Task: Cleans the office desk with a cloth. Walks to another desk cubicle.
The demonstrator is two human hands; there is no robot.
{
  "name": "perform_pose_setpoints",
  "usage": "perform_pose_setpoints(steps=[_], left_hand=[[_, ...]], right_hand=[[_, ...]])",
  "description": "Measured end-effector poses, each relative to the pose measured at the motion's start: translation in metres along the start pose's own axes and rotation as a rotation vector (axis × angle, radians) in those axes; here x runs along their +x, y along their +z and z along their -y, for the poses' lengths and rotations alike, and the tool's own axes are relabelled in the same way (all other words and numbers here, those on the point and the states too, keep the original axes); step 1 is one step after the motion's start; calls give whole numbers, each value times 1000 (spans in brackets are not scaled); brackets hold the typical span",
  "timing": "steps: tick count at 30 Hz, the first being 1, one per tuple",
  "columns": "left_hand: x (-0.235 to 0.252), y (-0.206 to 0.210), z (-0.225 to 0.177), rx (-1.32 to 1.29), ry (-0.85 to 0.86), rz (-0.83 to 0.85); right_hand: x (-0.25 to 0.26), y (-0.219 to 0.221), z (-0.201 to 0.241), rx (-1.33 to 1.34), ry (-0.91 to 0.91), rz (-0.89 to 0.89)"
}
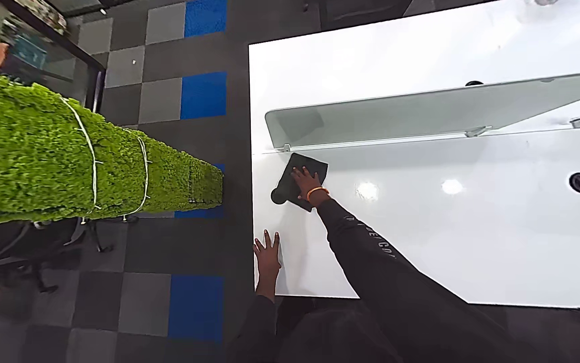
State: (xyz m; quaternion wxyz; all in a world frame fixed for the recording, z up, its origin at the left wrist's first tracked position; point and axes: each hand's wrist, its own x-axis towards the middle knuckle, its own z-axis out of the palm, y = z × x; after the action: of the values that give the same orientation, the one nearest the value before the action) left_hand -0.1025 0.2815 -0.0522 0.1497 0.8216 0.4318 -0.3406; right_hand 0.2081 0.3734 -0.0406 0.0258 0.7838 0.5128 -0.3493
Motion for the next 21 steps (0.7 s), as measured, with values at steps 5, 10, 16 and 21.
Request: perform_pose_setpoints(steps=[5, 10, 16, 21], left_hand=[[1, 1, 1, 35, -2, 4], [2, 4, 0, 71, 10, -5], [0, 7, 3, 77, 31, -73], [-18, 14, 23, -52, 91, -133]], right_hand=[[-24, -1, -89, 92, 226, -202], [-103, 18, -161, 192, 469, -191], [-190, 61, -167, 169, 599, -96], [-208, 96, -102, 142, 568, -53]])
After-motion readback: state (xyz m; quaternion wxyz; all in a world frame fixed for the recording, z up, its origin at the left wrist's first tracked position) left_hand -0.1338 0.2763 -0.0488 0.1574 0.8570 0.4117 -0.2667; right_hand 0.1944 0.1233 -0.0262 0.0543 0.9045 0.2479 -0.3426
